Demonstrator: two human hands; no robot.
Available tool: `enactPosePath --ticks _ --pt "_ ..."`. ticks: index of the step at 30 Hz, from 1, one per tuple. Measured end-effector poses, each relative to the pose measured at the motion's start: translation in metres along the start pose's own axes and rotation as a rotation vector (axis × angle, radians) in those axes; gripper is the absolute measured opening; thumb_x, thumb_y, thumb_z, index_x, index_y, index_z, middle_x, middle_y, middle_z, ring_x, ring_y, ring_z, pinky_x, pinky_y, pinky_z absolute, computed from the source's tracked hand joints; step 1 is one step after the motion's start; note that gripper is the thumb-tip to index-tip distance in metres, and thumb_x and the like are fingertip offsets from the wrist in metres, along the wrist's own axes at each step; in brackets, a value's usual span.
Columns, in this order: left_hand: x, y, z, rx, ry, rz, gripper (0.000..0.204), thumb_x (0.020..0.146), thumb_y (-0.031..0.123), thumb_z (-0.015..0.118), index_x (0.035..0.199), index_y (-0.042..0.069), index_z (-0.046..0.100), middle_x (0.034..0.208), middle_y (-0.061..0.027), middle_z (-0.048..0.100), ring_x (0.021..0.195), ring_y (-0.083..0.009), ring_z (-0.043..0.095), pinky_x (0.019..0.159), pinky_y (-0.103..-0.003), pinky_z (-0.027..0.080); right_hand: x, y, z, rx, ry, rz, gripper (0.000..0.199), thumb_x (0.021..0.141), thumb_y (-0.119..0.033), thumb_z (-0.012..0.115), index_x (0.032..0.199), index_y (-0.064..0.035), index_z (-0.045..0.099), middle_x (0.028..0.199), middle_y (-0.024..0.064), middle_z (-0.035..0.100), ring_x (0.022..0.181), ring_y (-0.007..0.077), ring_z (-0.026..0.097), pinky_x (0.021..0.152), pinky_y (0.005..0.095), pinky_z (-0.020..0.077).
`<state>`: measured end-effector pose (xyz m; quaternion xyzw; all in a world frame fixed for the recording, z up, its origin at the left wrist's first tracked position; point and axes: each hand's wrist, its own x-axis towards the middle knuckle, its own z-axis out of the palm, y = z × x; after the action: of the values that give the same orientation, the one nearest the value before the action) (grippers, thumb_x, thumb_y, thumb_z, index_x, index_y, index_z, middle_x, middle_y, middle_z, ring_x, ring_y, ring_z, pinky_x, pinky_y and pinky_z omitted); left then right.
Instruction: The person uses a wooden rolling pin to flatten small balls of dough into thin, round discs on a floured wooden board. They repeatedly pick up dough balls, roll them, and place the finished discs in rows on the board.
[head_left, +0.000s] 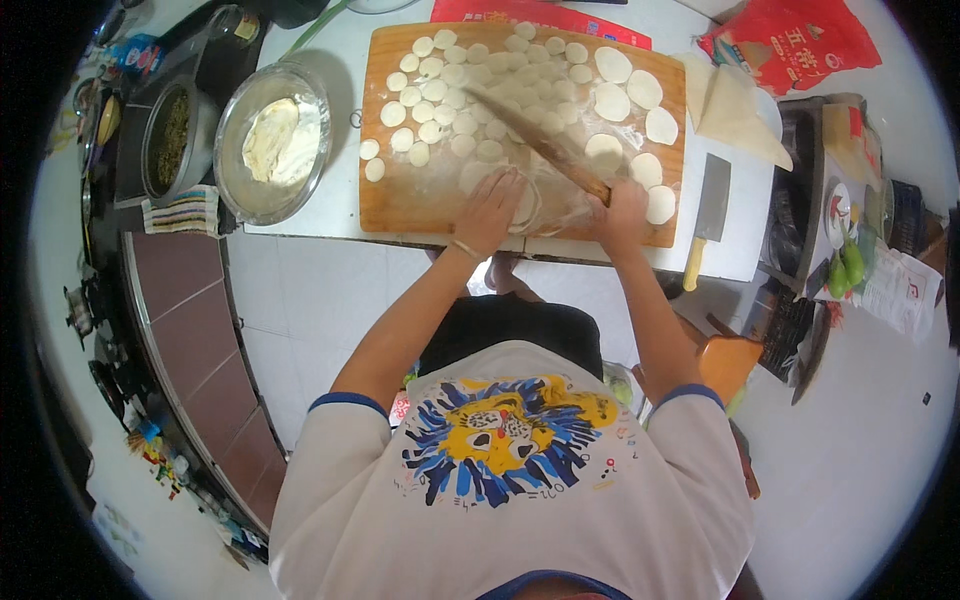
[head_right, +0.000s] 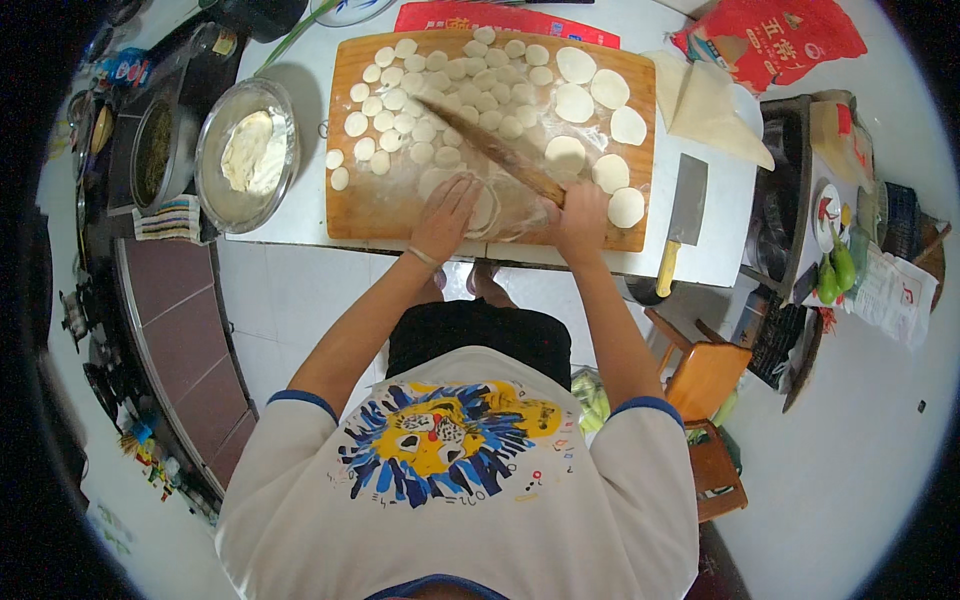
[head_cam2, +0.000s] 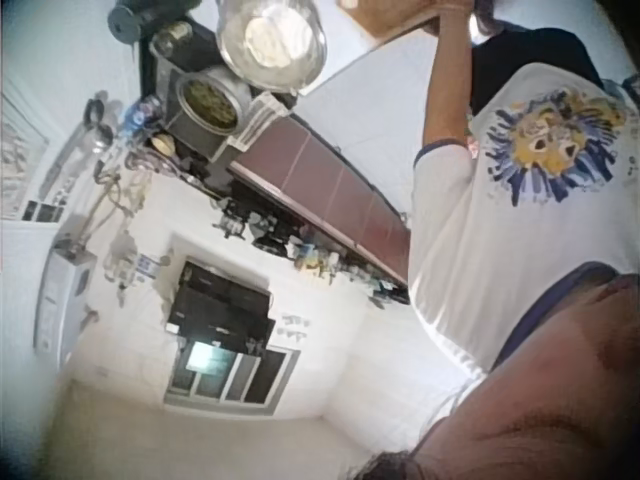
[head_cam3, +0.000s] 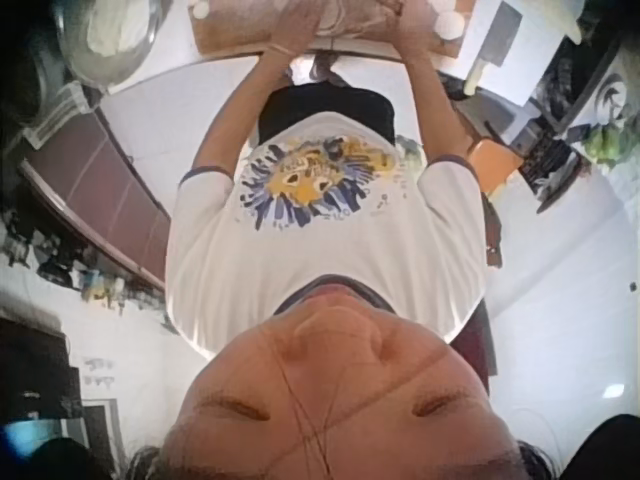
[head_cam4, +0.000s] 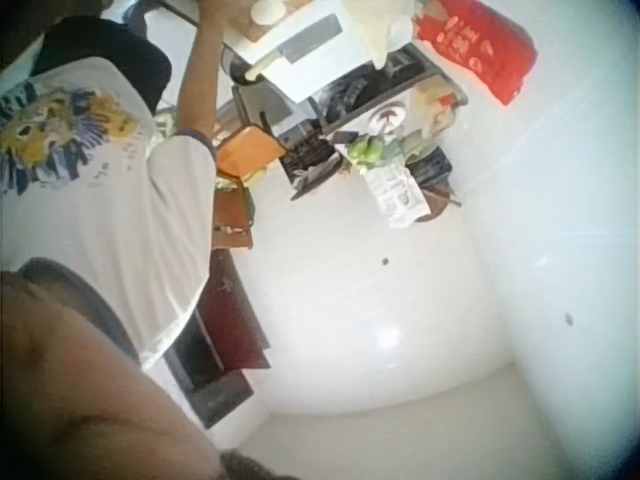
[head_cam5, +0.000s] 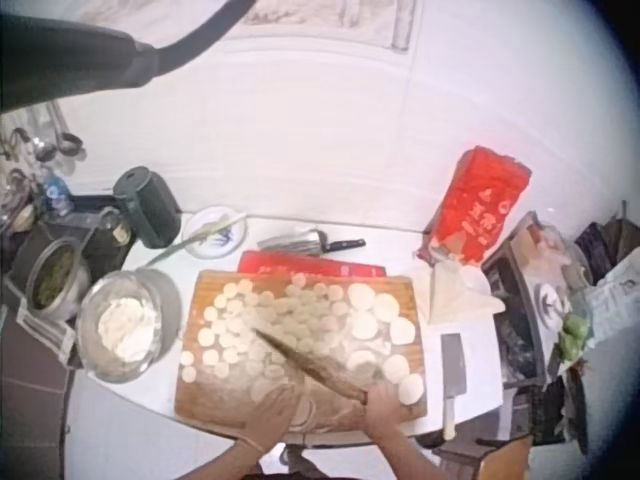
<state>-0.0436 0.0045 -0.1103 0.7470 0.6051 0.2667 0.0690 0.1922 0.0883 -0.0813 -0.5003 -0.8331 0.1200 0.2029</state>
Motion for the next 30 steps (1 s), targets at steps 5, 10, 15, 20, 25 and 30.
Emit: enactPosePath --ticks 5,10,15,20,25,30 --pt "0.025 0.002 0.014 -0.020 -0.348 -0.290 0.031 0.084 0.009 0.056 0.115 0.004 0.058 0.119 -0.0154 0.057 0.110 -0.0313 0.056 0.093 -0.043 0.047 -0.034 0.016 -0.013 0.065 0.107 0.171 0.032 0.081 -0.022 0.071 0.099 -0.0026 0.055 0.093 0.0169 0.054 0.089 0.0369 0.051 0.078 0.0465 0.0374" --pt "0.039 -0.008 0.018 -0.177 -0.363 -0.641 0.022 0.083 0.013 0.060 0.104 0.008 0.061 0.103 -0.0166 0.060 0.095 -0.0349 0.061 0.082 -0.044 0.050 -0.051 0.012 -0.012 0.123 0.098 0.216 0.032 0.082 -0.021 0.071 0.100 -0.0024 0.054 0.093 0.0177 0.054 0.091 0.0373 0.050 0.080 0.0474 0.0367" --pt "0.040 -0.014 0.002 -0.202 -0.401 -0.431 0.016 0.077 0.014 0.069 0.089 0.006 0.062 0.097 -0.0172 0.063 0.093 -0.0357 0.062 0.079 -0.046 0.050 -0.051 0.002 -0.009 0.104 0.061 0.170 0.031 0.082 -0.021 0.070 0.100 -0.0032 0.053 0.095 0.0177 0.054 0.093 0.0371 0.051 0.082 0.0473 0.0369" --pt "0.033 -0.016 0.001 -0.346 -0.423 -0.501 0.019 0.080 0.015 0.068 0.095 0.005 0.063 0.091 -0.0170 0.068 0.082 -0.0331 0.066 0.073 -0.043 0.052 -0.049 -0.008 -0.013 0.102 0.067 0.167 0.031 0.082 -0.022 0.070 0.101 -0.0040 0.054 0.095 0.0172 0.054 0.092 0.0364 0.051 0.081 0.0459 0.0381" --pt "0.024 -0.031 -0.005 -0.357 -0.394 -0.591 0.025 0.082 0.013 0.067 0.106 0.006 0.067 0.091 -0.0154 0.071 0.081 -0.0286 0.068 0.075 -0.036 0.053 -0.054 -0.002 -0.019 0.135 0.074 0.190 0.032 0.084 -0.024 0.069 0.102 -0.0031 0.054 0.093 0.0174 0.053 0.091 0.0369 0.051 0.081 0.0460 0.0386" --pt "-0.054 -0.102 0.022 -0.790 -0.028 -0.879 0.021 0.081 0.014 0.068 0.099 0.003 0.070 0.091 -0.0128 0.072 0.084 -0.0227 0.069 0.076 -0.034 0.053 -0.055 -0.001 -0.018 0.179 0.147 0.175 0.032 0.085 -0.025 0.068 0.101 -0.0018 0.053 0.092 0.0185 0.052 0.090 0.0380 0.051 0.080 0.0467 0.0392"
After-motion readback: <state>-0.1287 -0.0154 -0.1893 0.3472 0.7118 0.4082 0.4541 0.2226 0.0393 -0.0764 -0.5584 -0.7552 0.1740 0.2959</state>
